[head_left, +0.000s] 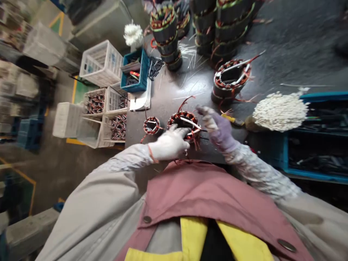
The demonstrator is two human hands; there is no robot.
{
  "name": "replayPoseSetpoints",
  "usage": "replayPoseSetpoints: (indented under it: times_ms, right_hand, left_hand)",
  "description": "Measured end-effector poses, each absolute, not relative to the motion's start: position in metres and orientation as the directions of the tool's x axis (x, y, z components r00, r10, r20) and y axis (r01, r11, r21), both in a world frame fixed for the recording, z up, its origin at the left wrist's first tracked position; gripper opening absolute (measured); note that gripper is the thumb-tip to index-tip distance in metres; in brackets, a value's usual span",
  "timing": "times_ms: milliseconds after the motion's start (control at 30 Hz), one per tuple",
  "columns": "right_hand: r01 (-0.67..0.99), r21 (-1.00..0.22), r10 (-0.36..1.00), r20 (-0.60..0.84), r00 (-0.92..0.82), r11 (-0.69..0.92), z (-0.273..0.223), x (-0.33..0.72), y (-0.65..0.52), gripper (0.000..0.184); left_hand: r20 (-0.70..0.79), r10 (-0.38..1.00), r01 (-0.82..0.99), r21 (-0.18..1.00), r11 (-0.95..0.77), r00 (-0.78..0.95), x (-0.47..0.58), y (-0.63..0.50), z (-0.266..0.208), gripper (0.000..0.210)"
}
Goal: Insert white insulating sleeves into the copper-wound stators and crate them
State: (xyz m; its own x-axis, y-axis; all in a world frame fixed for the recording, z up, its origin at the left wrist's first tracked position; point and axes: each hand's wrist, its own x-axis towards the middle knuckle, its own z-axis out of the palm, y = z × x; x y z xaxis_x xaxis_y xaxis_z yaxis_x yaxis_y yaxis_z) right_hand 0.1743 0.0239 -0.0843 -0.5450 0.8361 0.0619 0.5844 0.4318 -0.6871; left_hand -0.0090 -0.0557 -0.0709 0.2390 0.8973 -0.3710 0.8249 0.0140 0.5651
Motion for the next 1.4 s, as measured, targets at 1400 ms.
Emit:
replayPoseSetpoints:
  times_ms: [1400]
  right_hand:
    - [0.712,-0.065,0.674,-0.271,-0.687,0.699,-0.092,0.194,-0.005,0.043]
  left_hand:
    - [-0.295,0.787,0.817,0.406,-0.410,0.542,-0.004,0.021,-0.112,0.041]
